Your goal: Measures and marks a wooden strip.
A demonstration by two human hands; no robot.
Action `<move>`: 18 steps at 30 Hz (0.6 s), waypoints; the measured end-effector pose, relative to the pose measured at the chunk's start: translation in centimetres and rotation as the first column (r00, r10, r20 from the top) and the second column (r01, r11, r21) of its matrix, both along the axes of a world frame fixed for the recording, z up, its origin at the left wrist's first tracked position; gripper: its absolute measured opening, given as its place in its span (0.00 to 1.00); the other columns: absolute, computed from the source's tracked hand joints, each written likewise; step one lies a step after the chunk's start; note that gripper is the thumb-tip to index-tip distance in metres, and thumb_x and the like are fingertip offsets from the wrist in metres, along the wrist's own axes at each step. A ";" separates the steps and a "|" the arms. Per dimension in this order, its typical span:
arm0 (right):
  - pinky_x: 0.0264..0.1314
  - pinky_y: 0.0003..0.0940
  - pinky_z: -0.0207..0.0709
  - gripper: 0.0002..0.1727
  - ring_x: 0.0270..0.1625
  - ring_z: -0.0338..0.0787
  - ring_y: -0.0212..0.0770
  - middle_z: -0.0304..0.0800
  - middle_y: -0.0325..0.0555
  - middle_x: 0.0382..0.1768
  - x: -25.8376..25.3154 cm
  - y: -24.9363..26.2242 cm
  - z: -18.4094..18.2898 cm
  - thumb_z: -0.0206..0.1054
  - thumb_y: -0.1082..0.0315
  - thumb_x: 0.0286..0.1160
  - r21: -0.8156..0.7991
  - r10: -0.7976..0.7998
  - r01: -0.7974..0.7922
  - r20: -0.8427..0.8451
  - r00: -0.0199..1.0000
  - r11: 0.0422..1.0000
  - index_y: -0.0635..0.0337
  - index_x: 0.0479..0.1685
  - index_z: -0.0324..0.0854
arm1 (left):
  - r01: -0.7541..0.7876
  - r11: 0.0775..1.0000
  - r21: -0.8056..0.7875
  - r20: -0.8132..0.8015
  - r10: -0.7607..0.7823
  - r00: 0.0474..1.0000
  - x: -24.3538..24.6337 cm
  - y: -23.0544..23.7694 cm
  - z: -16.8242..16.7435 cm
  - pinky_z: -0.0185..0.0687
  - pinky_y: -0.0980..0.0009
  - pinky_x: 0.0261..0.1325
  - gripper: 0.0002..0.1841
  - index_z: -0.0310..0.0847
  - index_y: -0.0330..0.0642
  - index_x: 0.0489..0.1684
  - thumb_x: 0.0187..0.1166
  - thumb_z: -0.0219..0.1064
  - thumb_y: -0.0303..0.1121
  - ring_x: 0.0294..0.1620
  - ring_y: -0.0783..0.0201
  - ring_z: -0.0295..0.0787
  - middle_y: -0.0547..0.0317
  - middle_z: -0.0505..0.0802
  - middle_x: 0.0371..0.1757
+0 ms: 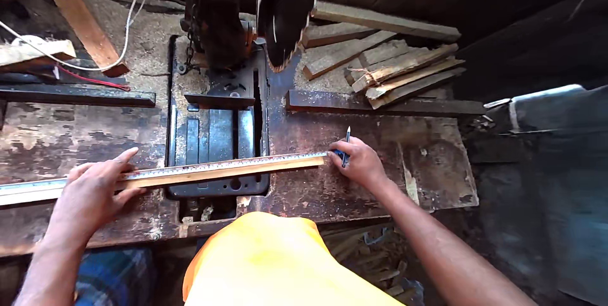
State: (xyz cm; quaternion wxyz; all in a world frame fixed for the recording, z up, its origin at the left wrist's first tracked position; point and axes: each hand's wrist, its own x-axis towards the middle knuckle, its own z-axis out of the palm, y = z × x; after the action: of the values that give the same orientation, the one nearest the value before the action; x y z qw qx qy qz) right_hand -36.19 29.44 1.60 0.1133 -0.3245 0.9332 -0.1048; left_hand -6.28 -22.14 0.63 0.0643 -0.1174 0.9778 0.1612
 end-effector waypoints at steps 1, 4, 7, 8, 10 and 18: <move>0.52 0.56 0.86 0.12 0.55 0.92 0.52 0.94 0.48 0.48 -0.1 -0.5 -0.1 0.69 0.54 0.77 -0.002 0.007 -0.007 -0.004 1.000 1.000 0.47 0.49 0.93 | -0.009 1.000 -0.001 -0.002 0.009 1.000 0.2 -0.3 0.1 0.65 0.37 0.81 0.50 0.66 0.55 0.88 0.57 0.89 0.34 0.59 0.46 0.91 0.55 0.95 0.55; 0.52 0.55 0.85 0.12 0.55 0.92 0.52 0.94 0.47 0.48 -0.3 -1.4 -0.4 0.69 0.54 0.78 -0.001 0.018 -0.018 -0.013 1.000 1.000 0.47 0.49 0.93 | -0.019 1.000 -0.001 -0.006 0.019 1.000 0.6 -1.1 0.1 0.64 0.37 0.81 0.49 0.68 0.55 0.87 0.57 0.88 0.33 0.59 0.47 0.91 0.55 0.95 0.55; 0.54 0.56 0.85 0.12 0.57 0.92 0.52 0.94 0.47 0.49 -0.4 -2.0 -0.5 0.68 0.54 0.78 0.012 0.019 -0.019 -0.023 1.000 1.000 0.48 0.48 0.92 | -0.027 0.999 -0.023 0.011 0.027 1.000 0.8 -1.3 0.0 0.63 0.36 0.81 0.47 0.69 0.55 0.86 0.58 0.88 0.33 0.60 0.47 0.90 0.54 0.94 0.57; 0.54 0.56 0.85 0.12 0.57 0.92 0.53 0.94 0.48 0.49 -0.4 -2.0 -0.5 0.68 0.54 0.78 0.018 0.016 -0.015 -0.022 1.000 1.000 0.48 0.48 0.92 | -0.030 0.999 -0.033 0.018 0.031 0.999 0.7 -1.1 0.0 0.63 0.36 0.81 0.46 0.71 0.55 0.85 0.58 0.88 0.32 0.59 0.46 0.90 0.53 0.94 0.56; 0.54 0.56 0.85 0.12 0.57 0.92 0.53 0.94 0.48 0.49 -0.5 -2.1 -0.4 0.68 0.54 0.78 0.025 0.012 -0.012 -0.021 1.000 1.000 0.48 0.48 0.92 | -0.032 0.997 -0.067 0.039 0.035 0.999 0.5 -0.7 0.2 0.64 0.35 0.79 0.45 0.72 0.54 0.83 0.57 0.88 0.32 0.58 0.45 0.90 0.53 0.94 0.56; 0.54 0.56 0.84 0.12 0.56 0.92 0.53 0.94 0.48 0.49 -0.2 -2.0 -0.3 0.69 0.55 0.78 0.021 -0.005 0.005 -0.016 1.000 1.000 0.48 0.48 0.93 | 0.024 0.987 0.157 -0.061 -0.015 0.998 -4.1 5.2 0.3 0.66 0.35 0.80 0.30 0.79 0.51 0.77 0.76 0.71 0.52 0.68 0.48 0.85 0.54 0.92 0.63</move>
State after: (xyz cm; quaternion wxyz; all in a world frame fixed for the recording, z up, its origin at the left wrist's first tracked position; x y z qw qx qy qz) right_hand -36.36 27.47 1.26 0.1093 -0.3219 0.9359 -0.0927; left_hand -10.37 -16.95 0.94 0.0457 -0.0975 0.9646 0.2408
